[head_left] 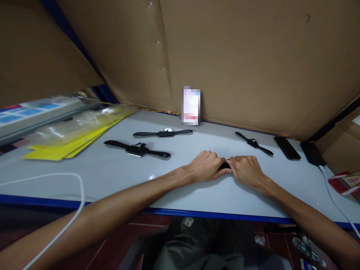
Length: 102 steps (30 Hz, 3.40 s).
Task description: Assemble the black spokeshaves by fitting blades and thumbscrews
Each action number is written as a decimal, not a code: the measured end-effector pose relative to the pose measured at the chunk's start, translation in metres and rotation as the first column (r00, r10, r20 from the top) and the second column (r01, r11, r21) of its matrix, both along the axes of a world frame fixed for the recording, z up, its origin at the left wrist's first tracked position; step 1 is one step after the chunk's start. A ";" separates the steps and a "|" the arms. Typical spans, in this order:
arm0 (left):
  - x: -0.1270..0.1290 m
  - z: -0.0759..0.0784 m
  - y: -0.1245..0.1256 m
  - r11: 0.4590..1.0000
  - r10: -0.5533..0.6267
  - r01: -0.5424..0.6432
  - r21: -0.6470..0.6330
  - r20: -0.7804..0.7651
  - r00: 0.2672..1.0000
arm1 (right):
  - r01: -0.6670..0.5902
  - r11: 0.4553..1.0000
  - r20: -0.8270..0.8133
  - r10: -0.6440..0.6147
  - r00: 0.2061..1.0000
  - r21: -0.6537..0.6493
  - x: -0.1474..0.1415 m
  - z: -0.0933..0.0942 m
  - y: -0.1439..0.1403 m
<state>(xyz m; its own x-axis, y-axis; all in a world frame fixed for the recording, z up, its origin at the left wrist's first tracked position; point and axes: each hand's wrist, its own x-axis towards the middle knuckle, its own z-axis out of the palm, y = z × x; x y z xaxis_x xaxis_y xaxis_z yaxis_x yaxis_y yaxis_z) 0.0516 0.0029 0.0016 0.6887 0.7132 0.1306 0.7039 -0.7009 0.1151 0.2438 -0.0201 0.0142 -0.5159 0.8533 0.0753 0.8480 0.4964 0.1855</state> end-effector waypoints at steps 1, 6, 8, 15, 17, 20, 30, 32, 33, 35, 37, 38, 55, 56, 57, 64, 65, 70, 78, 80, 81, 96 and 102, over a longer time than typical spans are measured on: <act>0.000 0.000 0.000 1.000 0.002 -0.002 0.006 -0.014 1.000 | 0.008 1.000 -0.003 -0.008 1.000 -0.005 -0.001 0.000 0.000; 0.002 0.002 -0.004 0.998 0.020 -0.013 0.067 -0.104 0.994 | 0.049 0.997 -0.012 -0.050 0.999 -0.060 0.000 0.006 0.001; 0.002 0.001 -0.005 0.996 0.011 -0.001 0.085 -0.112 0.994 | 0.028 0.996 -0.016 -0.029 0.999 -0.084 0.003 0.010 0.002; -0.004 -0.005 -0.002 0.974 -0.151 0.168 0.152 -0.114 0.982 | -0.174 0.978 -0.065 0.167 0.984 -0.119 0.019 0.016 -0.003; -0.005 -0.004 -0.001 0.968 -0.177 0.196 0.154 -0.125 0.976 | -0.221 0.971 -0.068 0.216 0.974 -0.087 0.021 0.015 -0.007; -0.006 -0.003 -0.001 0.971 -0.180 0.199 0.137 -0.135 0.974 | -0.276 0.960 -0.106 0.271 0.957 -0.036 0.024 0.014 -0.010; -0.008 -0.002 0.000 0.970 -0.190 0.205 0.130 -0.113 0.975 | -0.398 0.917 -0.439 0.351 0.827 -0.015 0.027 0.009 -0.005; -0.009 -0.001 0.000 0.970 -0.188 0.204 0.129 -0.126 0.974 | -0.366 0.929 -0.445 0.309 0.841 -0.047 0.026 0.009 -0.006; -0.009 -0.001 0.000 0.971 -0.186 0.203 0.128 -0.131 0.974 | -0.345 0.936 -0.445 0.280 0.851 -0.071 0.025 0.009 -0.008; -0.009 0.000 0.001 0.972 -0.179 0.198 0.126 -0.143 0.973 | -0.308 0.945 -0.442 0.231 0.867 -0.108 0.023 0.007 -0.010; -0.008 0.000 0.001 0.974 -0.172 0.191 0.122 -0.151 0.973 | -0.289 0.951 -0.441 0.213 0.872 -0.114 0.021 0.003 -0.011; -0.008 0.000 0.001 0.975 -0.169 0.188 0.121 -0.151 0.974 | -0.288 0.952 -0.443 0.216 0.870 -0.102 0.021 0.001 -0.012; -0.009 0.000 0.002 0.983 -0.137 0.151 0.101 -0.135 0.981 | -0.354 0.935 -0.452 0.328 0.830 0.027 0.022 -0.015 -0.004; -0.009 0.000 0.002 0.984 -0.133 0.149 0.102 -0.144 0.980 | -0.356 0.934 -0.451 0.331 0.829 0.030 0.022 -0.015 -0.004; -0.009 0.000 0.002 0.984 -0.132 0.149 0.102 -0.157 0.979 | -0.356 0.934 -0.449 0.333 0.829 0.034 0.022 -0.015 -0.004; -0.008 0.002 0.002 0.985 -0.122 0.141 0.096 -0.183 0.976 | -0.358 0.933 -0.449 0.335 0.828 0.035 0.023 -0.015 -0.003; -0.008 0.002 0.002 0.985 -0.122 0.142 0.096 -0.185 0.975 | -0.359 0.933 -0.451 0.335 0.827 0.035 0.023 -0.015 -0.003; -0.010 -0.002 0.003 0.980 -0.143 0.159 0.119 -0.134 0.981 | -0.368 0.929 -0.457 0.347 0.819 0.045 0.023 -0.015 -0.002; -0.011 -0.004 0.004 0.976 -0.166 0.174 0.128 -0.075 0.983 | -0.373 0.927 -0.450 0.346 0.823 0.031 0.023 -0.014 -0.002; -0.010 -0.003 0.004 0.978 -0.152 0.164 0.126 -0.100 0.983 | -0.378 0.925 -0.446 0.354 0.822 0.037 0.023 -0.014 -0.001; -0.010 -0.003 0.004 0.979 -0.149 0.162 0.122 -0.108 0.983 | -0.379 0.925 -0.443 0.357 0.822 0.041 0.023 -0.015 -0.001; -0.010 -0.002 0.004 0.984 -0.140 0.152 0.096 -0.123 0.982 | -0.374 0.925 -0.431 0.362 0.827 0.059 0.023 -0.016 -0.002; -0.010 -0.003 0.004 0.980 -0.139 0.156 0.122 -0.137 0.981 | -0.385 0.920 -0.455 0.373 0.809 0.069 0.024 -0.019 -0.001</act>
